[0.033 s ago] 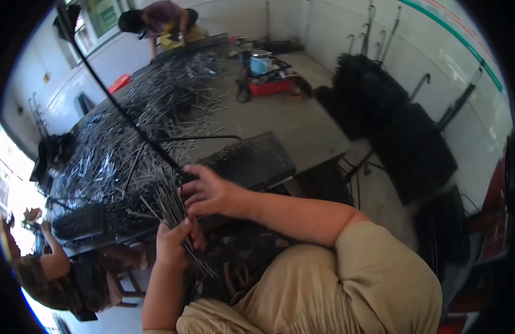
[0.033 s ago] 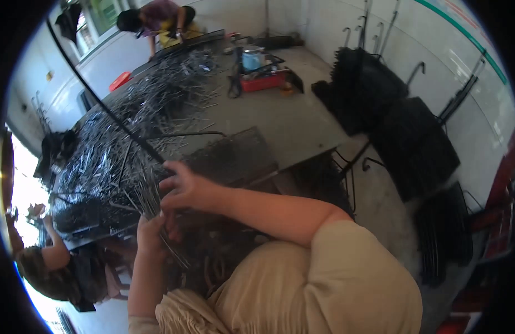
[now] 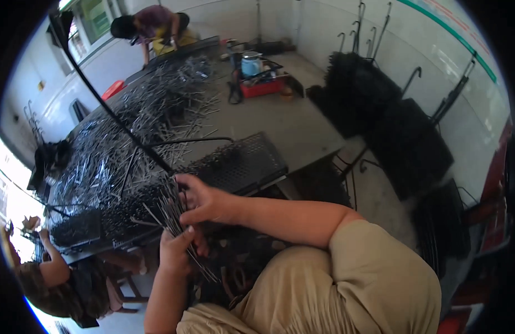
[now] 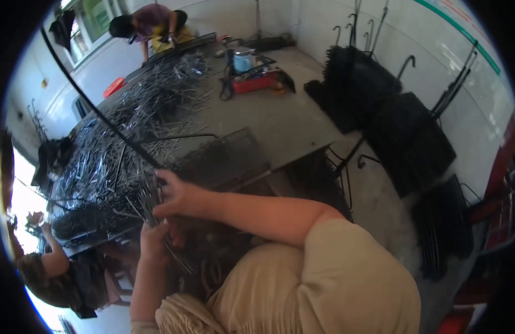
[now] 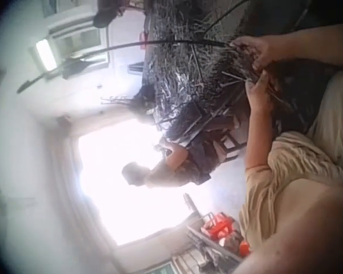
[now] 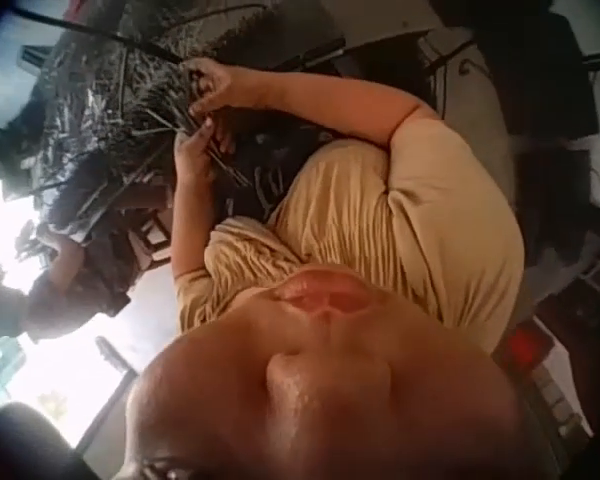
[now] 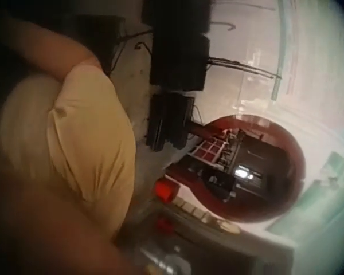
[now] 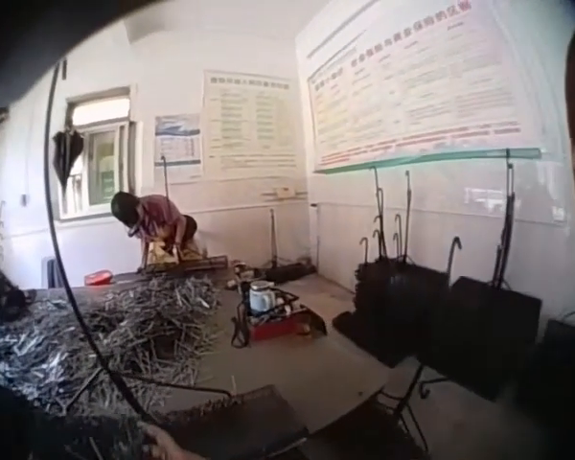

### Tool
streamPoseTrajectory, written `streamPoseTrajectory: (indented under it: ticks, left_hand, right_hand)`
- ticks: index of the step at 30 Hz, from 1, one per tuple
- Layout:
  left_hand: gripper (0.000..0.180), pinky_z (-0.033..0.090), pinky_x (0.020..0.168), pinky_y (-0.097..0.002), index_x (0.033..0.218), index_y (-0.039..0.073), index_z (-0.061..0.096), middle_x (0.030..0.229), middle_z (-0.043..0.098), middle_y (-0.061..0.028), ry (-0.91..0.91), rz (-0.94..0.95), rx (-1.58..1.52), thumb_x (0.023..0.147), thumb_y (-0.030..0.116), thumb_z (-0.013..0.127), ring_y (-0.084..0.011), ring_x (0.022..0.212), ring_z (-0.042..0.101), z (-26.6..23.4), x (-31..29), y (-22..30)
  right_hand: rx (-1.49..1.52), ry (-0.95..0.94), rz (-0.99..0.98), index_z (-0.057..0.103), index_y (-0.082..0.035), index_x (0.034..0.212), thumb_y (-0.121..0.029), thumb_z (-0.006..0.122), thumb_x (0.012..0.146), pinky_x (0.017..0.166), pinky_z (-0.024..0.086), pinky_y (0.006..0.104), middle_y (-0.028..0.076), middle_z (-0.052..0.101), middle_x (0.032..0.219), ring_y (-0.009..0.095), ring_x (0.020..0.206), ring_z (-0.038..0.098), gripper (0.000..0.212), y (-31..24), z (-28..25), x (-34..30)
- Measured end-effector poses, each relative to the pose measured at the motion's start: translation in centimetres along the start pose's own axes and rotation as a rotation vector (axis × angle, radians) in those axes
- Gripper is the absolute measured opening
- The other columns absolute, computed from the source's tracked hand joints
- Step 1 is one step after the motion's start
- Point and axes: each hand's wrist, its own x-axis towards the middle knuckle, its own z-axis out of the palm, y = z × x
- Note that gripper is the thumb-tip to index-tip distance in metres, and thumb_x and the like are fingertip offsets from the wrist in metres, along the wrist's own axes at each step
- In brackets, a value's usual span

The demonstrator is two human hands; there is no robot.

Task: Sorting thin metal pins and inserting them into the holes of a perforated base plate.

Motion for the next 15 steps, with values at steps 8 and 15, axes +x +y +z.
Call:
streamPoseTrajectory:
  ticks: [8, 15]
  left_hand:
    - [0.020, 0.049, 0.055, -0.0387, 0.089, 0.002, 0.051, 0.066, 0.050, -0.0089, -0.062, -0.076, -0.016, 0.079, 0.009, 0.066, -0.0248, 0.055, 0.053, -0.5, -1.6, -8.4]
    - [0.041, 0.049, 0.090, -0.0556, 0.108, -0.002, 0.053, 0.077, 0.058, -0.0128, -0.200, -0.117, -0.288, 0.074, 0.014, 0.069, -0.0361, 0.087, 0.063, -2.7, -3.3, -10.8]
  right_hand:
    - [0.352, 0.116, 0.240, 0.010, -0.005, 0.149, 0.000, 0.071, 0.078, 0.077, 0.055, 0.0436, 0.019, 0.061, 0.107, 0.028, 0.083, 0.064, 0.094, 1.9, 1.8, -5.0]
    - [0.281, -0.104, 0.393, 0.047, 0.004, 0.124, -0.003, 0.065, 0.074, 0.065, 0.054, 0.0344, 0.014, 0.063, 0.074, 0.023, 0.071, 0.064, 0.054, 2.8, 2.8, -3.8]
